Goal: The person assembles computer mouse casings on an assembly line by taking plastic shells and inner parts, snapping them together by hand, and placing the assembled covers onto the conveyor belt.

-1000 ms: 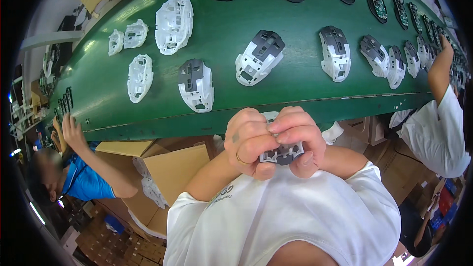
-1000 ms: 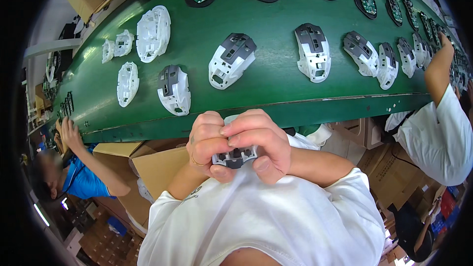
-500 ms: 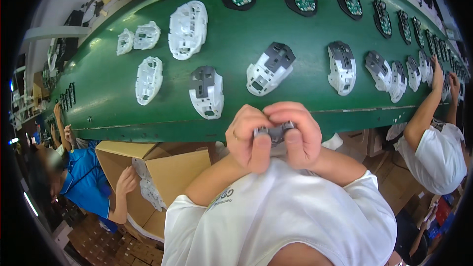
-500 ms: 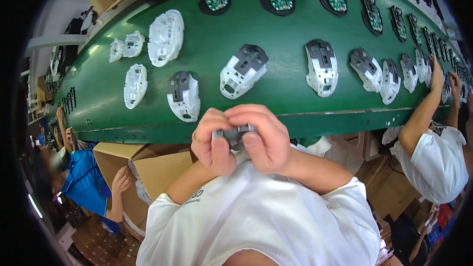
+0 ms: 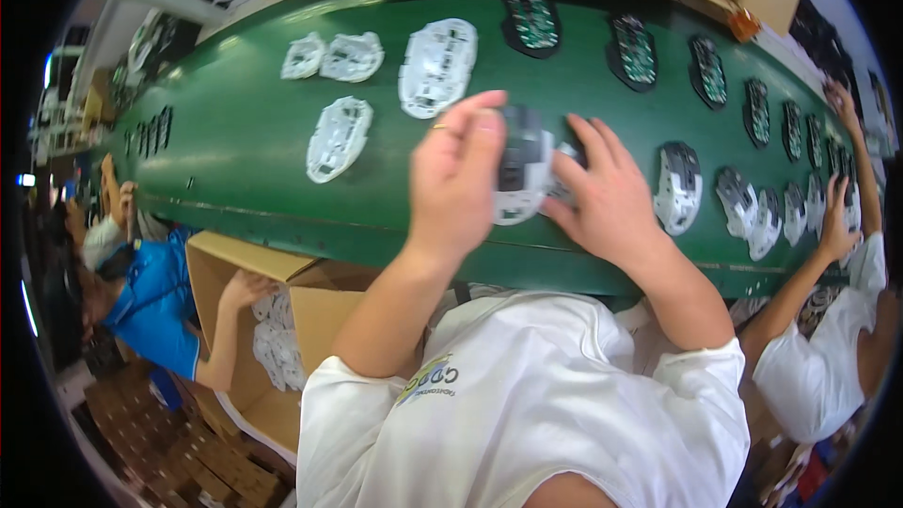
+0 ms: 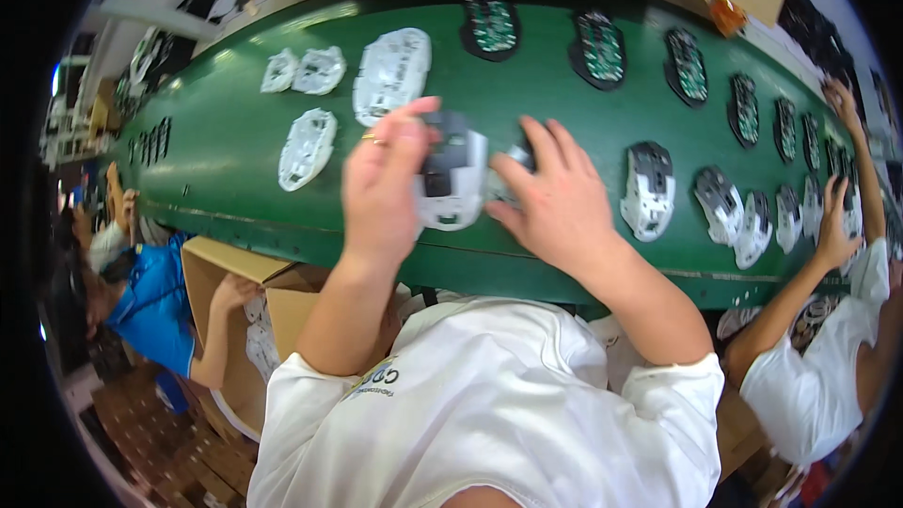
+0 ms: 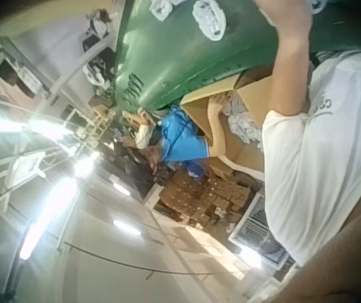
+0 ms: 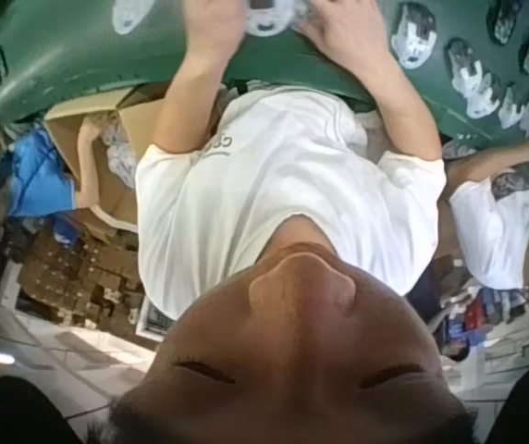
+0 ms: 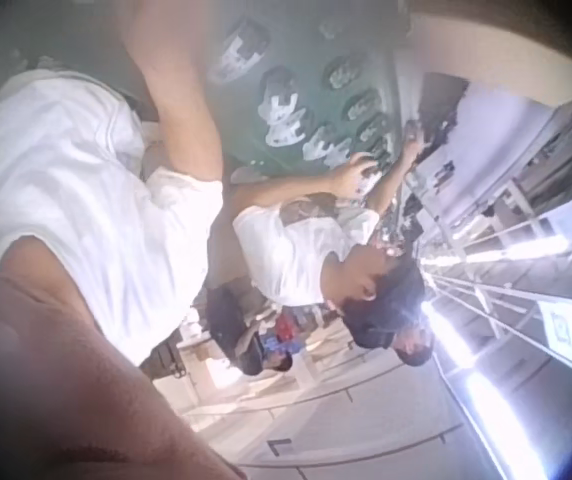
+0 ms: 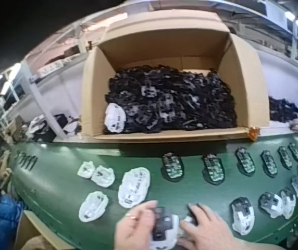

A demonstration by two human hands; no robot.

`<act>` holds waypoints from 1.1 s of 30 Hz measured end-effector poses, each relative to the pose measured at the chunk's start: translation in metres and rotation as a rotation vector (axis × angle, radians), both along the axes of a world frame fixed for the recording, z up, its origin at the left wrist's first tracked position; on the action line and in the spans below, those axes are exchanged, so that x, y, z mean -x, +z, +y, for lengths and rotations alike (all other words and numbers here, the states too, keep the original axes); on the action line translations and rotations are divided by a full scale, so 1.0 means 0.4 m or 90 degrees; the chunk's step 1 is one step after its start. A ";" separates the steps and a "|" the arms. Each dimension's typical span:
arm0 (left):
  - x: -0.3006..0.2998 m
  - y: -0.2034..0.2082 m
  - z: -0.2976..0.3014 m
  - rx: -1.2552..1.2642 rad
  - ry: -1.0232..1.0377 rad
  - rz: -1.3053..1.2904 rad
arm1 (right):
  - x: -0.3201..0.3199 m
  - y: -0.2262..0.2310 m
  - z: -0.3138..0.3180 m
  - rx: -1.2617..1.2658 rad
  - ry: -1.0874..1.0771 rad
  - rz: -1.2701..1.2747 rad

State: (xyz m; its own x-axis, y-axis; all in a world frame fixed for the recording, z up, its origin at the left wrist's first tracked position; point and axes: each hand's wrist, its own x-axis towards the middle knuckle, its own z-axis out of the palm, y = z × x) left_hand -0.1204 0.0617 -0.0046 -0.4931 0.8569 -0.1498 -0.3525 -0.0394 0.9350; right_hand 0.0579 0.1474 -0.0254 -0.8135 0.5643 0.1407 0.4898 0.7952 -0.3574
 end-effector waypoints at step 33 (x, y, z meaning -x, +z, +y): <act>0.068 -0.074 -0.047 -0.055 0.110 0.862 | 0.074 0.168 0.225 -0.105 -0.006 0.070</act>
State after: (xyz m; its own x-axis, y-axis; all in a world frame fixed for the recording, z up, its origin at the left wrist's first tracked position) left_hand -0.1477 0.0428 -0.0342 -0.3109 0.7516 0.5818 0.8434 -0.0641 0.5334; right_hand 0.0282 0.2374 0.0417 -0.7823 0.5340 0.3206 0.4630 0.8429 -0.2742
